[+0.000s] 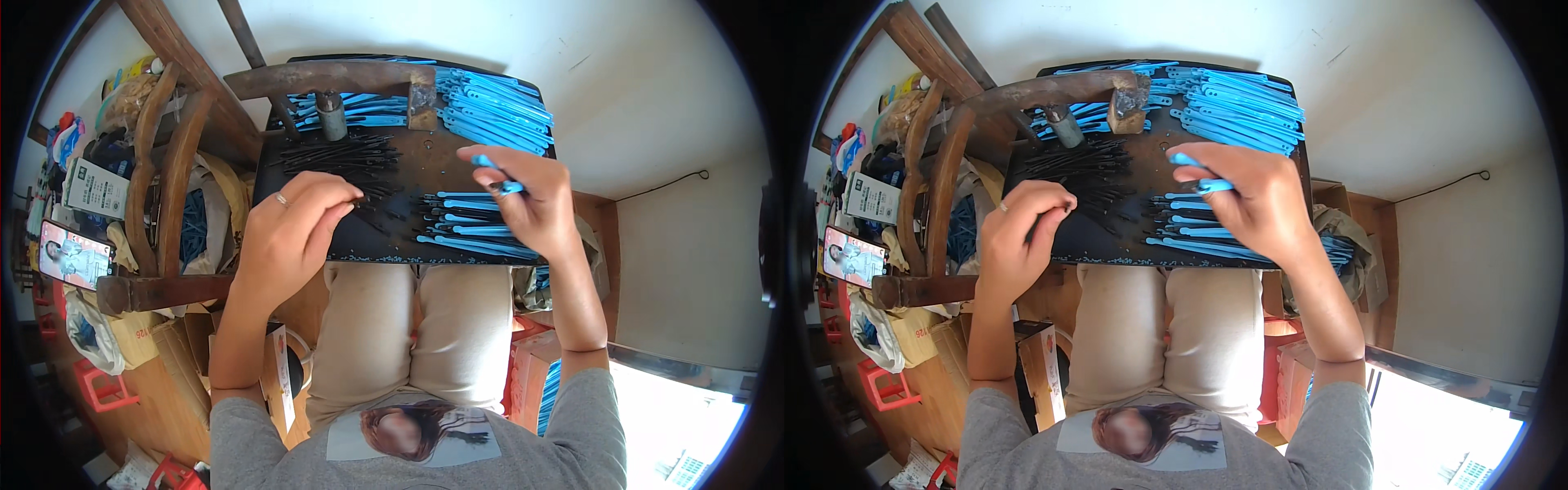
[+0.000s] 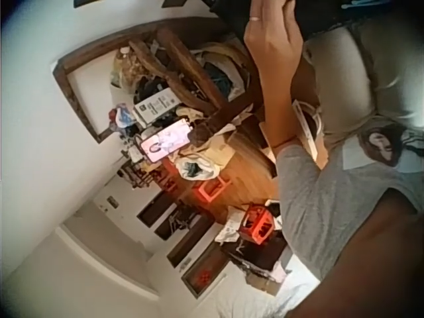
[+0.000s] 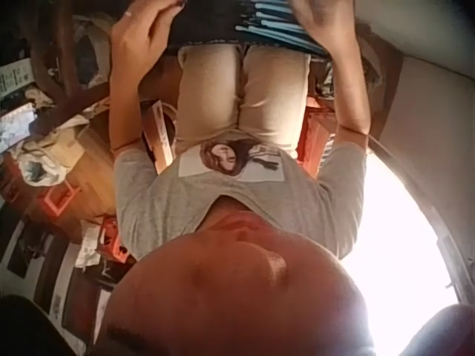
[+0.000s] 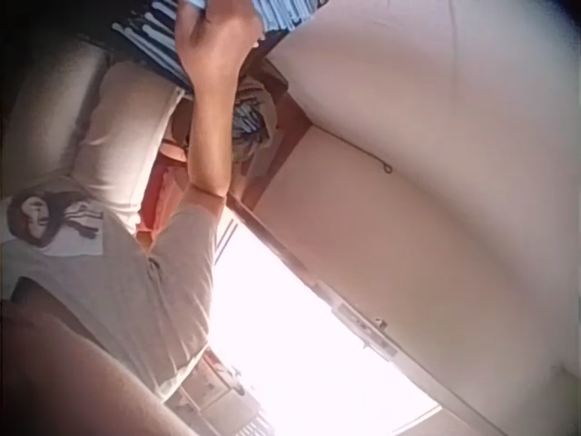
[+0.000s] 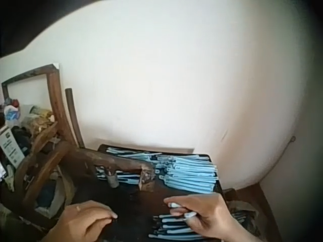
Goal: Assembling small black components onto blue plastic tubes at a production workstation.
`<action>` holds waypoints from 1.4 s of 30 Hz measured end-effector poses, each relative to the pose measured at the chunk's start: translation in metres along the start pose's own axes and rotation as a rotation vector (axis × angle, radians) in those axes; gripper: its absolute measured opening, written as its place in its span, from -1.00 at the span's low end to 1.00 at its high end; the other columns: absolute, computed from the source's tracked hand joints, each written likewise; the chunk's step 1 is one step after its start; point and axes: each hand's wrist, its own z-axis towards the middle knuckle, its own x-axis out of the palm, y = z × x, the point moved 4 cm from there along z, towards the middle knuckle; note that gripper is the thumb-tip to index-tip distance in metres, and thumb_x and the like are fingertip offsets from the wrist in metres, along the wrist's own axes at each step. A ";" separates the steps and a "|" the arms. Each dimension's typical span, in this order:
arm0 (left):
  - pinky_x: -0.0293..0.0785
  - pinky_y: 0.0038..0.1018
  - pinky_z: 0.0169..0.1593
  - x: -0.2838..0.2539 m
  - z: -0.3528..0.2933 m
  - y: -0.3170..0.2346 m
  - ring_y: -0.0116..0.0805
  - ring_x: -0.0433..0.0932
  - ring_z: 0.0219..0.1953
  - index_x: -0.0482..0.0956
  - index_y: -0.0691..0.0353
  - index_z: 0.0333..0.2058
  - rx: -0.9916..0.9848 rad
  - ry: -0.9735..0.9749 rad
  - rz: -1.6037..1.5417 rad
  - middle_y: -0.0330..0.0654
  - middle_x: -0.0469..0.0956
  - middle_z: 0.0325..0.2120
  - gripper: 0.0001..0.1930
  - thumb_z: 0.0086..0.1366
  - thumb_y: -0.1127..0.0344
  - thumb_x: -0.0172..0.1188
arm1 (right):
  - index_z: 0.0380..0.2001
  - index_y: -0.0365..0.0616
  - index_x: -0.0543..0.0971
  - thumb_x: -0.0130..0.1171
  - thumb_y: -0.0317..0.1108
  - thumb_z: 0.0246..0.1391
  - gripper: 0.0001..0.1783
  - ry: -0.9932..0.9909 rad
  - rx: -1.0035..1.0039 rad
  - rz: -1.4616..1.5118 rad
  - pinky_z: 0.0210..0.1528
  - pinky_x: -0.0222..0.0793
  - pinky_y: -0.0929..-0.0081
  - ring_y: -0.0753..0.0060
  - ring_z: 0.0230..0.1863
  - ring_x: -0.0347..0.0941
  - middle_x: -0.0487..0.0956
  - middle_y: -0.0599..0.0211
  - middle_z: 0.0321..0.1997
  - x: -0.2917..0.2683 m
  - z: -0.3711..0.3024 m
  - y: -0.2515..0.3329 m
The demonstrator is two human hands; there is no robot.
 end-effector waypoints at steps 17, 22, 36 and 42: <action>0.57 -0.55 -0.25 0.049 0.029 0.019 -0.38 0.68 -0.28 0.56 0.40 -0.24 -0.268 -0.297 -0.449 -0.06 0.65 -0.39 -0.89 0.25 0.55 0.16 | -0.25 -0.32 0.61 0.33 -0.51 -0.06 -0.76 0.000 0.014 -0.045 -0.42 0.36 0.54 0.30 -0.51 0.48 0.59 0.15 -0.48 0.045 0.022 -0.001; 0.57 -0.56 -0.31 0.051 0.033 0.016 -0.41 0.67 -0.37 0.57 0.38 -0.28 -0.229 -0.314 -0.372 -0.07 0.65 -0.43 -0.91 0.23 0.55 0.18 | -0.27 -0.34 0.61 0.34 -0.50 -0.05 -0.76 -0.049 0.019 -0.109 -0.43 0.37 0.52 0.30 -0.51 0.49 0.59 0.12 -0.49 0.044 0.022 -0.001; 0.55 -0.55 -0.39 0.058 0.033 0.019 -0.40 0.65 -0.45 0.58 0.37 -0.31 -0.175 -0.359 -0.365 -0.04 0.63 -0.48 -0.92 0.21 0.52 0.22 | -0.31 -0.33 0.64 0.36 -0.48 -0.06 -0.79 -0.069 -0.012 -0.083 -0.33 0.47 0.53 0.35 -0.41 0.60 0.67 0.13 -0.38 0.044 0.024 -0.010; 0.52 -0.58 -0.41 0.057 0.032 0.020 -0.42 0.65 -0.47 0.58 0.37 -0.32 -0.174 -0.370 -0.367 -0.05 0.64 -0.49 -0.93 0.21 0.52 0.22 | -0.37 -0.36 0.60 0.34 -0.54 -0.09 -0.82 -0.044 -0.008 -0.138 -0.41 0.43 0.52 0.30 -0.48 0.56 0.63 0.07 -0.44 0.044 0.024 -0.008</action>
